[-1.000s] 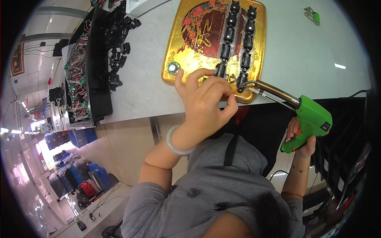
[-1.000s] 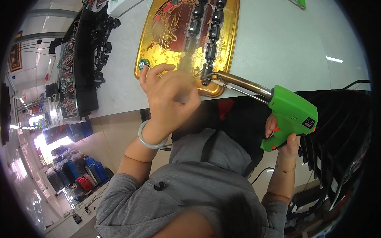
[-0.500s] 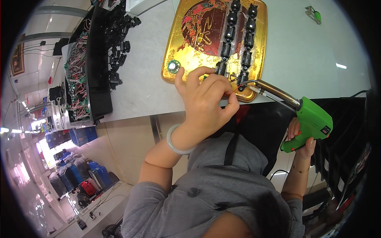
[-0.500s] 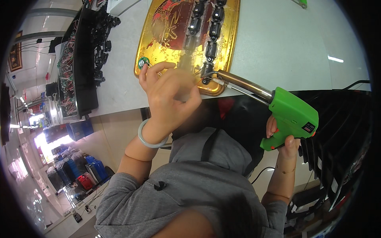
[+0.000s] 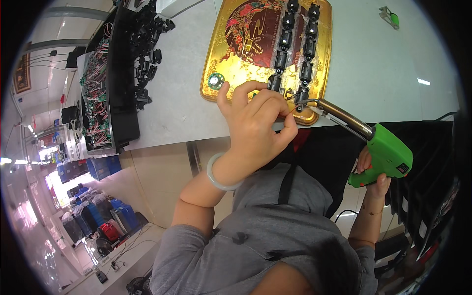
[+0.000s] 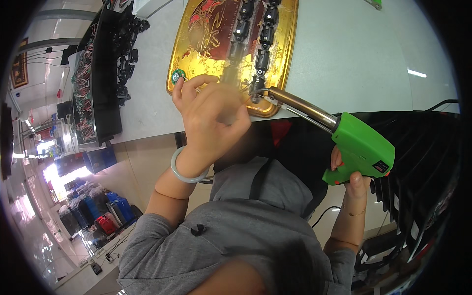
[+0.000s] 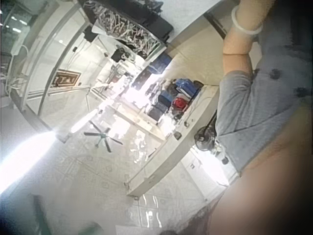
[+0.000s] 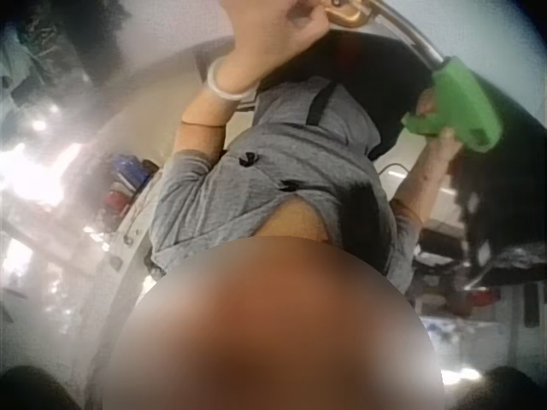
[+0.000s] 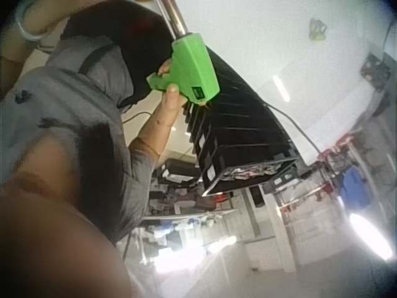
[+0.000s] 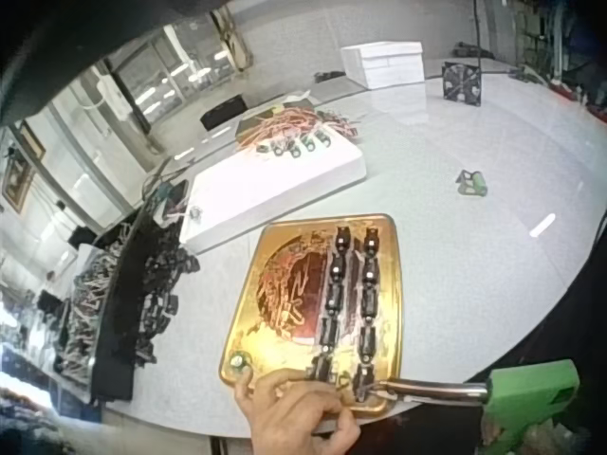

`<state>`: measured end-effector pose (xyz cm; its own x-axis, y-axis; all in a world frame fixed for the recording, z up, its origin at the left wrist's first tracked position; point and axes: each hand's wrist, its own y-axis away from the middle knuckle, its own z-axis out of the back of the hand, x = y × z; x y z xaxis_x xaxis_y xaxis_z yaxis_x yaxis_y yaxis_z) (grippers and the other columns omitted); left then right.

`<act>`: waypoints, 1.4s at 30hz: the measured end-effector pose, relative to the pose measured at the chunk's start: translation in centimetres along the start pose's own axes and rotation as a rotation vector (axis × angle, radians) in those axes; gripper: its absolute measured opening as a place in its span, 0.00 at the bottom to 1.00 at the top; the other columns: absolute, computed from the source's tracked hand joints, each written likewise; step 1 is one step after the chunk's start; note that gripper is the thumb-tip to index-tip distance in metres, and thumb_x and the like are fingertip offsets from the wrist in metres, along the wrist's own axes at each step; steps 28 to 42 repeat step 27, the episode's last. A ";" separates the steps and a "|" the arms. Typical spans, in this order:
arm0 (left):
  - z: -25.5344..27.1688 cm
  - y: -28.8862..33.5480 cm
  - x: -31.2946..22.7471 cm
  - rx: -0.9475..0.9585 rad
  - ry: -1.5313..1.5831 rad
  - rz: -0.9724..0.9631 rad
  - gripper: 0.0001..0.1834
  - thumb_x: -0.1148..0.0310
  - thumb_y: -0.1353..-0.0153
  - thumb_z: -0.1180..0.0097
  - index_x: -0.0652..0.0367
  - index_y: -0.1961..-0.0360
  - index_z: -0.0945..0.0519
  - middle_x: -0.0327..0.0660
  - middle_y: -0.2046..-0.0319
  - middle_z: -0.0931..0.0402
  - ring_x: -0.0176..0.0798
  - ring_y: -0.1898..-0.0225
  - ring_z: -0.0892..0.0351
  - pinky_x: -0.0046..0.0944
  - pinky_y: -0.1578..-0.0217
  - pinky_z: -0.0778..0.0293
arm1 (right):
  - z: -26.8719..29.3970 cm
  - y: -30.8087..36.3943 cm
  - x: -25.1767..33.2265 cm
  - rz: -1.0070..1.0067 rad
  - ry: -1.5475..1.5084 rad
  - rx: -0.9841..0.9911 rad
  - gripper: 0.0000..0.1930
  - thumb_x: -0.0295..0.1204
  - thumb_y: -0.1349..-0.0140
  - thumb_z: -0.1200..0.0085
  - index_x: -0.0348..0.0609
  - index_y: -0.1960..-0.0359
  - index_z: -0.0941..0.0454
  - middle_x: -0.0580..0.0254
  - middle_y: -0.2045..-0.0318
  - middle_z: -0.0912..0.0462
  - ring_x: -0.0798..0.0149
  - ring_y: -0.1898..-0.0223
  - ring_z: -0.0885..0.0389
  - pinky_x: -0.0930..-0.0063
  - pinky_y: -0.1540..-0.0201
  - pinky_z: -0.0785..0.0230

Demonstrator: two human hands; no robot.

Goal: The person solders wires or components onto small electronic circuit boards using a gun-type soldering iron.

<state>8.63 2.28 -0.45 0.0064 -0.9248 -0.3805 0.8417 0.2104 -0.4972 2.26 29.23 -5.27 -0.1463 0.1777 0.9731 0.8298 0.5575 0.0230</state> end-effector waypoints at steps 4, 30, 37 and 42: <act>0.0 0.0 0.0 0.002 0.003 -0.004 0.08 0.72 0.65 0.40 0.51 0.79 0.24 0.33 0.74 0.25 0.42 0.58 0.30 0.48 0.44 0.52 | 0.3 -0.3 -0.4 0.058 0.002 0.115 0.33 0.63 0.47 0.57 0.38 0.72 0.31 0.62 0.79 0.32 0.72 0.79 0.35 0.83 0.80 0.44; -0.3 0.0 -0.1 -0.016 0.007 0.002 0.07 0.71 0.65 0.41 0.51 0.82 0.27 0.31 0.75 0.28 0.40 0.59 0.32 0.53 0.47 0.53 | -7.7 -9.8 -1.4 0.103 -0.932 0.252 0.38 0.60 0.42 0.63 0.34 0.44 0.39 0.49 0.48 0.32 0.54 0.45 0.34 0.53 0.41 0.44; -0.3 0.0 -0.1 -0.016 0.007 0.002 0.07 0.71 0.65 0.41 0.51 0.82 0.27 0.31 0.75 0.28 0.40 0.59 0.32 0.53 0.47 0.53 | -7.7 -9.8 -1.4 0.103 -0.932 0.252 0.38 0.60 0.42 0.63 0.34 0.44 0.39 0.49 0.48 0.32 0.54 0.45 0.34 0.53 0.41 0.44; -0.3 0.0 -0.1 -0.016 0.007 0.002 0.07 0.71 0.65 0.41 0.51 0.82 0.27 0.31 0.75 0.28 0.40 0.59 0.32 0.53 0.47 0.53 | -7.7 -9.8 -1.4 0.103 -0.932 0.252 0.38 0.60 0.42 0.63 0.34 0.44 0.39 0.49 0.48 0.32 0.54 0.45 0.34 0.53 0.41 0.44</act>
